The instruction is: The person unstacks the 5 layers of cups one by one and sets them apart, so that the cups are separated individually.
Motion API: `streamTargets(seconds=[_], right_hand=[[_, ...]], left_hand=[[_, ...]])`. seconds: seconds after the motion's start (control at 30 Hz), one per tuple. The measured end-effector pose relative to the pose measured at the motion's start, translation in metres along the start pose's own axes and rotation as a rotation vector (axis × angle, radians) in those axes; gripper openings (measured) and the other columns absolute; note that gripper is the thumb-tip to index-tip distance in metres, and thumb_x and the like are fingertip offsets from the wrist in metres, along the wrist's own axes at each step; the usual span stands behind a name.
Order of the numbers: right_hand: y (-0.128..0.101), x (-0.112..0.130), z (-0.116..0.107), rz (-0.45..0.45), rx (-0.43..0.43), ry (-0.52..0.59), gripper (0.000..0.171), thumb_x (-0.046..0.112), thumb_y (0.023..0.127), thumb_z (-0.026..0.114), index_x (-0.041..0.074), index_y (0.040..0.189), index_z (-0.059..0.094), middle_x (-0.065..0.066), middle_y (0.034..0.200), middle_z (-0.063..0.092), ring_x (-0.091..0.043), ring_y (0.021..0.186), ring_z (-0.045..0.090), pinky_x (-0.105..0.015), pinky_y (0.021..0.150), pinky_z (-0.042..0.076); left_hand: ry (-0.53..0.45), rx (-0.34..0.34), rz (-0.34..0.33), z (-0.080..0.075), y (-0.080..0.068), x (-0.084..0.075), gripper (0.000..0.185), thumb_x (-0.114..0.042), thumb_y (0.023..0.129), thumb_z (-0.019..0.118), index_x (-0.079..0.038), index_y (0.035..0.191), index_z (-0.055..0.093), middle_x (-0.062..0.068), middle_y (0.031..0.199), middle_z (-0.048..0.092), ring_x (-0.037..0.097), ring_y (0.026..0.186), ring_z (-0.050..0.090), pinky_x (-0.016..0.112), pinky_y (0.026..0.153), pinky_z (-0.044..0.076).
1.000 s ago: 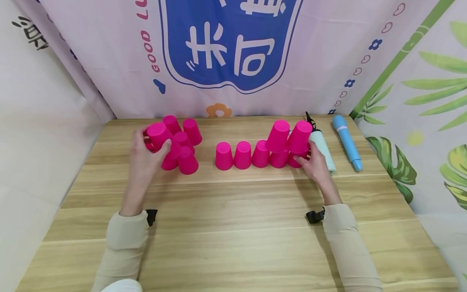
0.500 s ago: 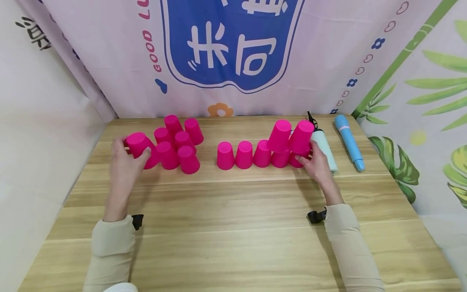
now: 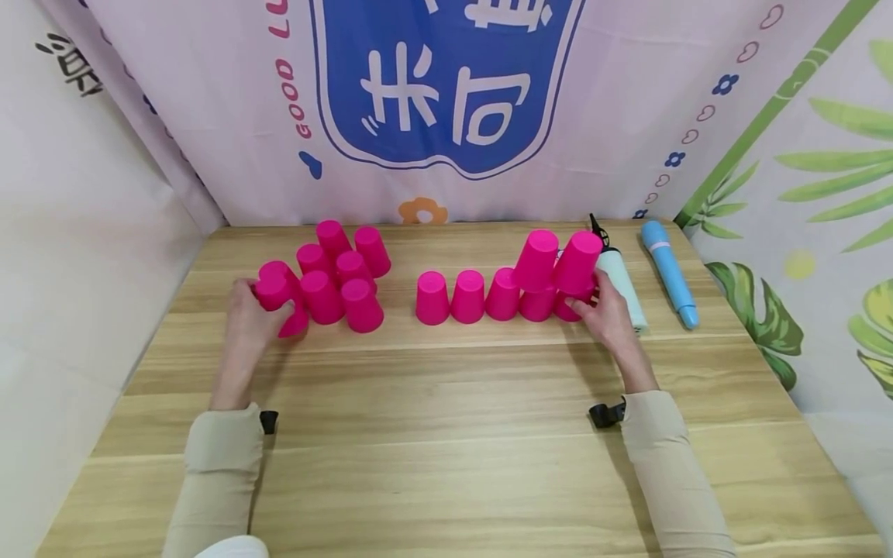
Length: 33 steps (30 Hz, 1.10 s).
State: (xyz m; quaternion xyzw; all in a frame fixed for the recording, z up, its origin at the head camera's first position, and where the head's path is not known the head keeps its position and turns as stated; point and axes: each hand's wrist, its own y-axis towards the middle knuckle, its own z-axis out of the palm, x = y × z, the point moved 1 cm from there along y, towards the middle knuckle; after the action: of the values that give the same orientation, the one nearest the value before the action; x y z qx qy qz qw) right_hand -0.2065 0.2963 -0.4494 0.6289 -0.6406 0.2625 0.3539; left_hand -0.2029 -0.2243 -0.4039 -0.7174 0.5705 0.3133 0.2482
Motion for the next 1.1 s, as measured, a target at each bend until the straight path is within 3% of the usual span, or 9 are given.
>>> streamTargets(seconds=[0.47,0.67,0.77,0.83,0.93,1.0,1.1], right_hand=[[0.0,-0.003,0.0,0.004,0.001,0.012,0.066,0.005,0.091,0.063,-0.002,0.146,0.027,-0.028,0.137,0.045,-0.042,0.124,0.046,-0.05,0.102,0.042],[0.001,-0.003,0.0,-0.004,-0.014,0.017,0.066,0.004,0.091,0.064,-0.002,0.146,0.028,-0.028,0.136,0.046,-0.042,0.124,0.047,-0.05,0.101,0.042],[0.001,-0.003,0.0,-0.008,-0.011,0.024,0.066,0.004,0.091,0.064,-0.002,0.146,0.028,-0.028,0.136,0.046,-0.042,0.124,0.047,-0.05,0.102,0.042],[0.002,-0.004,0.0,-0.008,-0.005,0.029,0.067,0.004,0.091,0.063,-0.002,0.147,0.027,-0.027,0.137,0.045,-0.042,0.124,0.047,-0.05,0.102,0.041],[0.003,-0.003,-0.001,-0.011,0.001,0.029,0.067,0.004,0.091,0.063,-0.001,0.147,0.026,-0.027,0.138,0.045,-0.042,0.124,0.046,-0.051,0.102,0.041],[0.003,-0.003,-0.001,-0.012,0.004,0.028,0.067,0.004,0.091,0.063,-0.001,0.147,0.026,-0.027,0.138,0.044,-0.042,0.124,0.046,-0.051,0.102,0.041],[0.002,-0.004,0.0,-0.004,0.004,0.023,0.067,0.005,0.091,0.062,-0.001,0.147,0.026,-0.027,0.137,0.044,-0.042,0.124,0.047,-0.051,0.101,0.042]], left_hand=[[-0.012,-0.005,0.047,0.013,0.011,0.015,0.064,-0.005,0.087,0.061,0.015,0.134,0.023,0.036,0.132,0.035,0.049,0.122,0.039,0.057,0.103,0.036],[-0.008,0.017,0.05,0.012,0.012,0.016,0.067,-0.005,0.088,0.061,0.013,0.137,0.021,0.036,0.134,0.035,0.05,0.122,0.039,0.057,0.102,0.038],[0.048,0.039,0.064,0.007,0.007,0.013,0.072,-0.006,0.087,0.061,0.013,0.141,0.017,0.038,0.135,0.033,0.052,0.122,0.038,0.06,0.101,0.036],[0.105,0.023,0.085,-0.001,0.0,0.006,0.074,-0.007,0.087,0.062,0.015,0.142,0.017,0.04,0.135,0.032,0.054,0.121,0.037,0.063,0.1,0.035],[0.162,-0.062,0.136,-0.014,-0.016,-0.017,0.071,-0.01,0.088,0.062,0.014,0.142,0.023,0.039,0.135,0.034,0.054,0.122,0.037,0.064,0.099,0.034],[0.145,-0.143,0.212,-0.017,-0.03,-0.039,0.062,-0.01,0.089,0.063,0.011,0.139,0.033,0.035,0.133,0.038,0.051,0.118,0.041,0.062,0.096,0.038],[0.069,-0.168,0.375,-0.004,-0.044,-0.078,0.052,-0.008,0.089,0.065,0.006,0.134,0.043,0.027,0.131,0.043,0.043,0.117,0.044,0.056,0.094,0.042]])
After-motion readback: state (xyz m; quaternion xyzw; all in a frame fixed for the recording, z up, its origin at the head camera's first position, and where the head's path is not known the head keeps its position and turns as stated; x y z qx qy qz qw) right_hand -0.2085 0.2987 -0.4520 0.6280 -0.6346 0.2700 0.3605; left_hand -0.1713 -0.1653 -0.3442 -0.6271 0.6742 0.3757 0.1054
